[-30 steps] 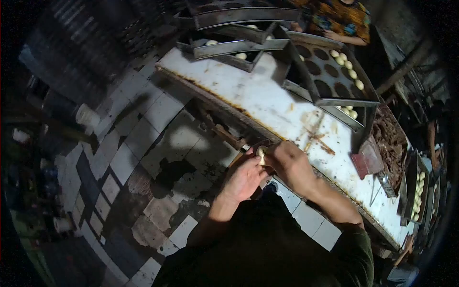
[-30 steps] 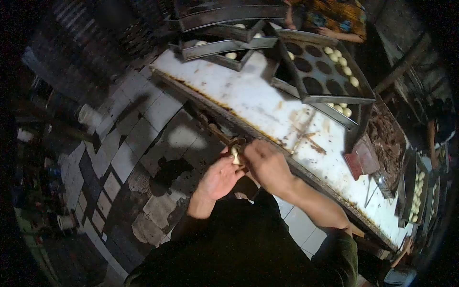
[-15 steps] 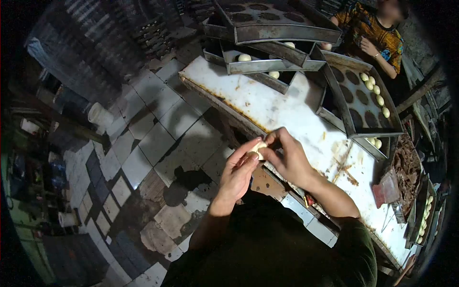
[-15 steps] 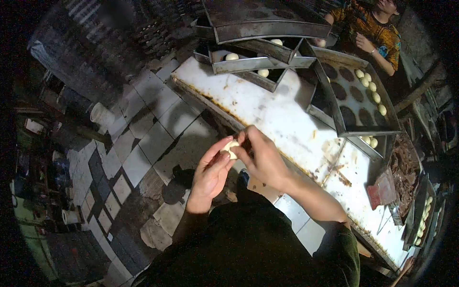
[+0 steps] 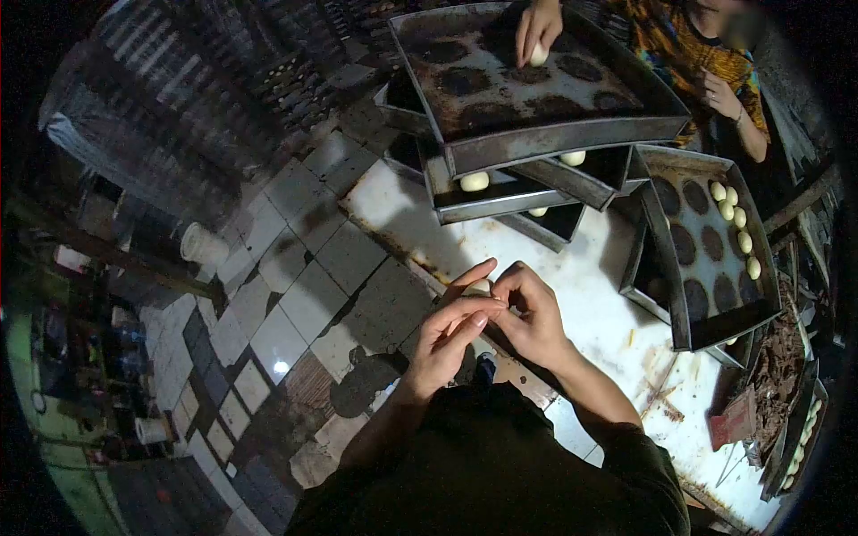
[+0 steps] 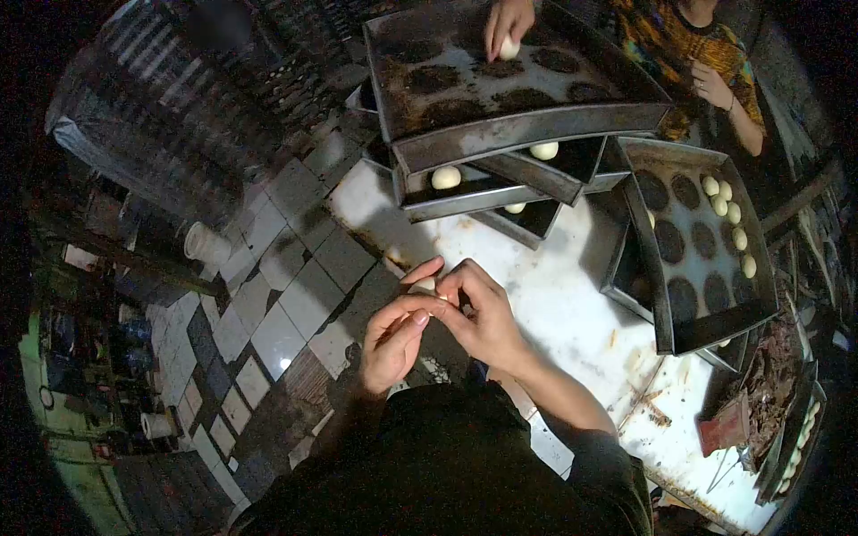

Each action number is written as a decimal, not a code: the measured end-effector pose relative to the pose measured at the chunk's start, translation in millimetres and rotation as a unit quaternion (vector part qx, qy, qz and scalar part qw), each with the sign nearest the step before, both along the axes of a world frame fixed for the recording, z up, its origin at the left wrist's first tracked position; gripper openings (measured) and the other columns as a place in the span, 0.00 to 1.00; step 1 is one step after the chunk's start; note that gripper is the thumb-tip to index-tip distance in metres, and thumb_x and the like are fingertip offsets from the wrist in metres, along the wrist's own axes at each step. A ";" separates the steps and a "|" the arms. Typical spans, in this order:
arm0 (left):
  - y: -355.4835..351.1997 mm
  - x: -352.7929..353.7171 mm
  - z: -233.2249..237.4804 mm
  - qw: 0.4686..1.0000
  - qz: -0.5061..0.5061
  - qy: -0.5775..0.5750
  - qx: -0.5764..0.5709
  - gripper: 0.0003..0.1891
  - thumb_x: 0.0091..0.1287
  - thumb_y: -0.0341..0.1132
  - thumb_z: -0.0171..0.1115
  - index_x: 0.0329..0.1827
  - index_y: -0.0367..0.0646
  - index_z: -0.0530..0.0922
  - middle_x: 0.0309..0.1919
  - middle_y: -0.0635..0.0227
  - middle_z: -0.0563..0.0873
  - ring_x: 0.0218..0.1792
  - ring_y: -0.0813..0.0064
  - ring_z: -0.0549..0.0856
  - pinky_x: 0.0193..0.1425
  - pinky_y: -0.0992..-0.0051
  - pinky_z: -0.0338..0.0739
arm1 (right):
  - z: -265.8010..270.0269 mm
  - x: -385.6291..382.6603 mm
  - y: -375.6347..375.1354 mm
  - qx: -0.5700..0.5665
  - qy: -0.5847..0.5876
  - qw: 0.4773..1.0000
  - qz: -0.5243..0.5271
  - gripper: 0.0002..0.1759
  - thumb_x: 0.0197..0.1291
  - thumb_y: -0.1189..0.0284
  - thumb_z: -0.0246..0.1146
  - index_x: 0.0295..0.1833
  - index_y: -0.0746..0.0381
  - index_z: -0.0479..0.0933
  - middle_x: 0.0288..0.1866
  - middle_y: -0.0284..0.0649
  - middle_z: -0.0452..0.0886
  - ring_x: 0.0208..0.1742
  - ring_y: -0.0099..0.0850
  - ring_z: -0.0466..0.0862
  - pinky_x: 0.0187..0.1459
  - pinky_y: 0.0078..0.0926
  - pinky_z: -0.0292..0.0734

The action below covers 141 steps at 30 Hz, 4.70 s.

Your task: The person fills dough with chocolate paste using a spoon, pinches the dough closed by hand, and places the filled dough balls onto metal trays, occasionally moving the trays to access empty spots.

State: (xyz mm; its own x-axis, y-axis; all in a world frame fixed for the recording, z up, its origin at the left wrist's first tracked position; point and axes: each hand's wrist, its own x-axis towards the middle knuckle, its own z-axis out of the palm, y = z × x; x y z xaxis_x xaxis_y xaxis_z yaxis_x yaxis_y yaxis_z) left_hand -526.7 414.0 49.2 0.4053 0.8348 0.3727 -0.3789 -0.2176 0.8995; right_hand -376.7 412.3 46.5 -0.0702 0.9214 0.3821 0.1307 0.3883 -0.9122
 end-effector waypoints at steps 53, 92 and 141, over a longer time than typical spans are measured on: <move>223.8 -116.2 40.7 0.750 -0.608 -0.152 -0.211 0.45 0.64 0.56 0.53 0.73 0.51 0.35 0.65 0.39 0.60 0.60 0.46 0.71 0.60 0.56 0.68 | 115.2 8.8 231.8 -0.091 -0.611 0.773 -0.149 0.16 0.54 0.66 0.61 0.46 0.63 0.74 0.41 0.47 0.79 0.43 0.42 0.80 0.45 0.37 0.75; -69.5 156.2 -58.5 0.876 -0.247 0.026 -0.414 0.23 0.70 0.42 0.45 0.62 0.34 0.63 0.60 0.49 0.70 0.63 0.56 0.69 0.66 0.57 0.64 | -11.7 117.3 -157.0 0.140 -0.409 0.889 -0.154 0.11 0.49 0.69 0.62 0.37 0.63 0.74 0.29 0.44 0.76 0.35 0.35 0.80 0.27 0.29 0.75; -327.3 504.3 -49.3 0.808 -0.370 0.065 -0.453 0.21 0.64 0.32 0.49 0.58 0.31 0.66 0.55 0.55 0.76 0.58 0.63 0.74 0.66 0.62 0.65 | -37.3 601.0 -516.8 -0.471 -0.388 0.515 -0.602 0.13 0.54 0.70 0.54 0.37 0.67 0.80 0.32 0.55 0.81 0.35 0.50 0.83 0.37 0.43 0.77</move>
State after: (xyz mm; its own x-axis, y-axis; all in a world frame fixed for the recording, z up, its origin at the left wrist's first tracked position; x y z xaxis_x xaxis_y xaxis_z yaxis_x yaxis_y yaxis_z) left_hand -22.3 86.6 -0.1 0.9055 0.2518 -0.3416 0.0066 0.7966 0.6045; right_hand 224.3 -104.5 9.1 0.9737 0.2276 0.0127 0.2276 -0.9672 -0.1132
